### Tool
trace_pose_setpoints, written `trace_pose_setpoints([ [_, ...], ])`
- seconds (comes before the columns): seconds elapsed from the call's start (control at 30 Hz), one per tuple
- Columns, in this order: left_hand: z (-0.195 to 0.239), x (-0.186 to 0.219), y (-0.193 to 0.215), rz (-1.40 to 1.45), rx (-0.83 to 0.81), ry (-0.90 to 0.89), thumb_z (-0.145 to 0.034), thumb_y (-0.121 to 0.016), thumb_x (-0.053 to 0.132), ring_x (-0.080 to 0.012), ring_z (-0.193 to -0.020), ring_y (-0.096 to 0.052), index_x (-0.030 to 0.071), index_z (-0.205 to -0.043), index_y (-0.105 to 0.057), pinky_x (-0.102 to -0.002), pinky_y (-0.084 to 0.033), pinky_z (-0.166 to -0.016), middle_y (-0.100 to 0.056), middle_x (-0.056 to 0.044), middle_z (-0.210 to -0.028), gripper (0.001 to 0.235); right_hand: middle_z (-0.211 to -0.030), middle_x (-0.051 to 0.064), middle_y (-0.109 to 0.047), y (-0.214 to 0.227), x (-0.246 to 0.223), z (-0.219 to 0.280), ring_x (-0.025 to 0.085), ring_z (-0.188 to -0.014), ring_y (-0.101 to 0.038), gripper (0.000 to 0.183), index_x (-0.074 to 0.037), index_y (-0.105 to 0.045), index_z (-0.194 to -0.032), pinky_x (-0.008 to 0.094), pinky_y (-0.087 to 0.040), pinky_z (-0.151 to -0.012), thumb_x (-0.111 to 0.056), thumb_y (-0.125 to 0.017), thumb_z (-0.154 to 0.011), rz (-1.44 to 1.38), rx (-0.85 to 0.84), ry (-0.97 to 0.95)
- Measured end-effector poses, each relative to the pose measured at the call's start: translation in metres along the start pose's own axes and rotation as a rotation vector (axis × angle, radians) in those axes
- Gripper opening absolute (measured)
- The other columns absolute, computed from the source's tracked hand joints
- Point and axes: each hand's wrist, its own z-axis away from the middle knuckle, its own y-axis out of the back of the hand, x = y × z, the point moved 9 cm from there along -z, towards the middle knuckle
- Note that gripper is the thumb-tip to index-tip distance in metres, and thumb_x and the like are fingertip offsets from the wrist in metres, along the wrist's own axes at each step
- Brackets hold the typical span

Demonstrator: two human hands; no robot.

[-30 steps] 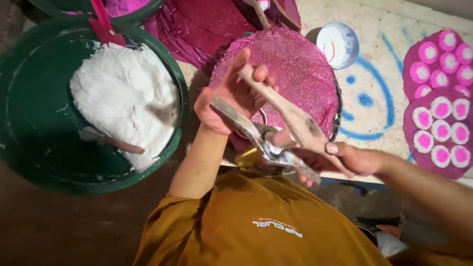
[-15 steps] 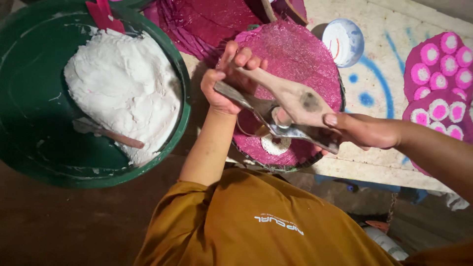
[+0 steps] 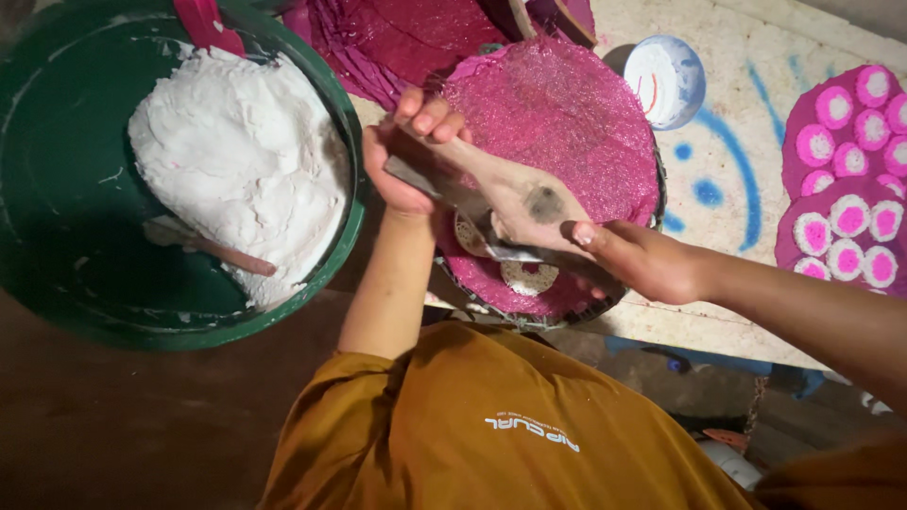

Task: The person molds decorative white and pink cakes using a handheld wooden press, alternating between dipping the press into bowls of material and pressing it onto a workstation.

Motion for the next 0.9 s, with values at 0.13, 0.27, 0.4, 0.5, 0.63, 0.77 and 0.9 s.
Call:
trace_pose_setpoints([
  [0.13,-0.003,-0.021,0.018,0.034,0.025,0.002,-0.098,-0.061,0.041,-0.0198,-0.109,-0.058,0.014,-0.113,-0.053,-0.043,-0.049,-0.112,-0.057,-0.002,-0.105,0.032,-0.074,0.013,-0.065,0.017,0.009,0.007,0.022,-0.073,-0.058,0.082,-0.001,-0.071,-0.105,0.04,-0.049,-0.071,-0.068,-0.025,-0.094,0.094,0.111,-0.044],
  [0.27,-0.025,-0.023,0.022,0.005,-0.044,0.037,-0.103,-0.057,0.042,-0.0191,-0.106,-0.059,0.015,-0.111,-0.054,-0.044,-0.051,-0.11,-0.059,-0.001,-0.102,0.029,-0.073,0.012,-0.059,0.027,0.003,0.008,0.023,-0.072,-0.055,0.075,0.001,-0.067,-0.109,0.042,-0.049,-0.07,-0.064,-0.031,-0.098,0.128,0.228,0.05],
  [0.4,-0.039,-0.008,0.006,-0.101,-0.161,0.06,-0.102,-0.056,0.051,-0.0177,-0.103,-0.06,0.016,-0.109,-0.054,-0.042,-0.054,-0.106,-0.057,0.0,-0.1,0.036,-0.077,0.005,-0.064,0.027,-0.021,0.0,0.018,-0.074,-0.063,0.071,0.0,-0.062,-0.115,0.037,-0.05,-0.069,-0.063,-0.033,-0.099,0.131,0.32,0.307],
  [0.5,-0.036,0.007,-0.004,-0.148,-0.141,0.062,-0.101,-0.055,0.052,-0.0164,-0.101,-0.06,0.015,-0.109,-0.053,-0.042,-0.055,-0.104,-0.057,0.001,-0.098,0.038,-0.071,0.008,-0.061,0.009,-0.015,-0.014,0.021,-0.059,-0.057,0.069,0.0,-0.065,-0.1,0.039,-0.049,-0.057,-0.06,-0.032,-0.099,-0.012,0.186,0.263],
  [0.63,-0.017,0.012,-0.003,-0.154,-0.021,0.043,-0.101,-0.052,0.046,-0.0173,-0.099,-0.061,0.015,-0.108,-0.054,-0.041,-0.055,-0.103,-0.059,0.0,-0.098,0.032,-0.068,0.008,-0.065,-0.006,0.0,-0.025,0.016,-0.06,-0.062,0.068,-0.001,-0.067,-0.094,0.034,-0.052,-0.056,-0.061,-0.035,-0.098,-0.079,0.139,0.257],
  [0.77,0.005,-0.011,0.017,-0.194,0.111,0.006,-0.101,-0.05,0.045,-0.0221,-0.102,-0.062,0.012,-0.111,-0.056,-0.044,-0.055,-0.101,-0.062,-0.005,-0.101,0.036,-0.065,0.011,-0.063,-0.001,0.047,-0.026,0.02,-0.056,-0.06,0.08,0.001,-0.069,-0.084,0.036,-0.051,-0.055,-0.066,-0.028,-0.098,-0.034,0.085,0.075],
  [0.9,0.029,-0.029,0.049,-0.612,0.458,0.218,-0.102,-0.051,0.047,-0.0286,-0.109,-0.066,0.002,-0.127,-0.058,-0.05,-0.055,-0.1,-0.066,-0.016,-0.116,0.051,-0.067,0.014,-0.066,0.032,0.088,-0.002,0.024,-0.06,-0.059,0.081,0.002,-0.07,-0.085,0.041,-0.049,-0.057,-0.071,-0.037,-0.092,-0.05,0.186,0.099],
])
